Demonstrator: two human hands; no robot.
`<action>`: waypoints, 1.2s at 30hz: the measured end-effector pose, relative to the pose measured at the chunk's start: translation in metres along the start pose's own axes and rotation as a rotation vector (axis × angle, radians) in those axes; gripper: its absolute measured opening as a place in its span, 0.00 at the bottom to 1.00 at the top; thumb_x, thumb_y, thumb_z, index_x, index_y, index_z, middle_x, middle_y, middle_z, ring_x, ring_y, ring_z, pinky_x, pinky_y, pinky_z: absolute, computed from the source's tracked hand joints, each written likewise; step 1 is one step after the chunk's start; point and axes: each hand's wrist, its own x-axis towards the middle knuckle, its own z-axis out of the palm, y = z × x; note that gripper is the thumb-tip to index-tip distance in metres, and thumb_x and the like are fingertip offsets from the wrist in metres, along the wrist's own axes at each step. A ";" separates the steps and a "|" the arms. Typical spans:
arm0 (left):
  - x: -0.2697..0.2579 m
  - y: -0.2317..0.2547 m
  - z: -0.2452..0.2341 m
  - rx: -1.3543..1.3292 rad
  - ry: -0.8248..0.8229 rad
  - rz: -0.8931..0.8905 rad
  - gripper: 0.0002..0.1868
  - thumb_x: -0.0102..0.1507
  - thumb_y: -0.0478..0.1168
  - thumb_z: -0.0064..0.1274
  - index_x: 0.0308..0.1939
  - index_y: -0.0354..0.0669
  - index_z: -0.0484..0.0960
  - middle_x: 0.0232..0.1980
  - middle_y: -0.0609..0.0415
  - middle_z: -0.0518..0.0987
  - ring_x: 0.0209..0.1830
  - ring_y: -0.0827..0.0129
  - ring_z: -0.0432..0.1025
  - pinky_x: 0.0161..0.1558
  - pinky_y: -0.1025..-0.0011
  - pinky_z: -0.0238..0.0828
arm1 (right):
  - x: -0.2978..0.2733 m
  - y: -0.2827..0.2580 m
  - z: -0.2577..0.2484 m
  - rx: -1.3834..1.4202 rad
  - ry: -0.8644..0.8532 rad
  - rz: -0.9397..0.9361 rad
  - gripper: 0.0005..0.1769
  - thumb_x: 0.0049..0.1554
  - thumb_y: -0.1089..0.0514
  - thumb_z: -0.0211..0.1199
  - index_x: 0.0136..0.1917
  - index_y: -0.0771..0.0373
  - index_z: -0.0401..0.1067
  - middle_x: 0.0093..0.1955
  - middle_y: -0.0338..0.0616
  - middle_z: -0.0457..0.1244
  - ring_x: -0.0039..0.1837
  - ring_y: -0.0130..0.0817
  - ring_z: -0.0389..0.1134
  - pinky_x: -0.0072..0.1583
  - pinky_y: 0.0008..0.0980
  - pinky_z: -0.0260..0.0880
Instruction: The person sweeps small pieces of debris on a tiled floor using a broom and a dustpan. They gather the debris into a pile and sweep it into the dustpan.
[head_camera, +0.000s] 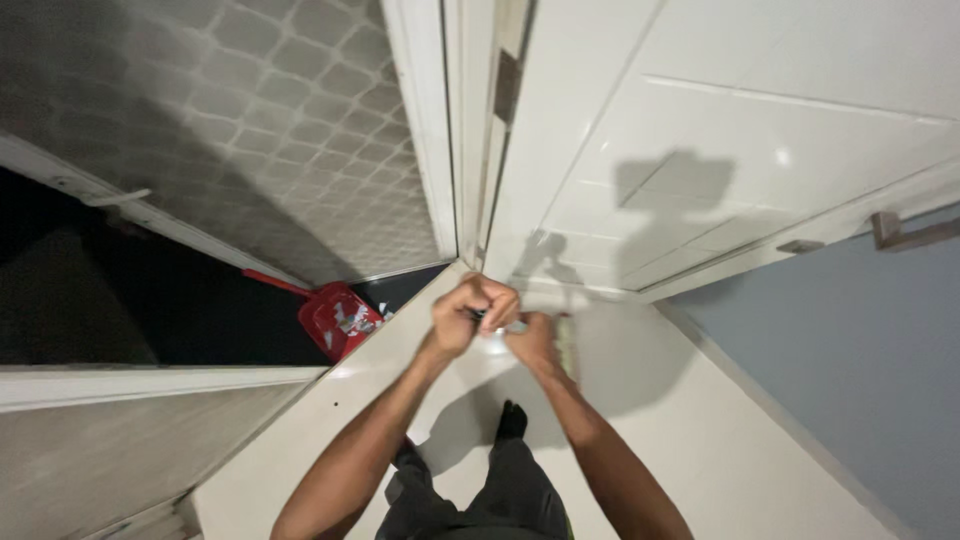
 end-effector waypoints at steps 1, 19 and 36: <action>0.013 -0.028 0.004 -0.084 0.021 -0.012 0.19 0.58 0.48 0.34 0.15 0.43 0.59 0.17 0.55 0.60 0.18 0.72 0.52 0.25 0.71 0.48 | 0.007 0.033 -0.019 -0.164 0.024 0.100 0.17 0.45 0.58 0.71 0.48 0.67 0.80 0.46 0.59 0.72 0.51 0.48 0.74 0.53 0.42 0.73; 0.051 -0.166 -0.012 0.068 0.277 -0.242 0.20 0.57 0.45 0.35 0.10 0.44 0.58 0.14 0.57 0.56 0.14 0.72 0.50 0.19 0.71 0.44 | 0.053 0.140 -0.064 -0.153 -0.186 0.081 0.20 0.50 0.54 0.71 0.50 0.69 0.74 0.50 0.59 0.69 0.52 0.49 0.72 0.54 0.41 0.71; -0.153 0.083 -0.087 0.465 0.484 -0.081 0.16 0.52 0.45 0.37 0.12 0.43 0.56 0.14 0.58 0.58 0.15 0.76 0.52 0.20 0.72 0.46 | 0.004 -0.064 0.229 0.244 -0.538 -0.150 0.10 0.55 0.62 0.65 0.51 0.65 0.75 0.48 0.49 0.72 0.51 0.36 0.73 0.53 0.34 0.72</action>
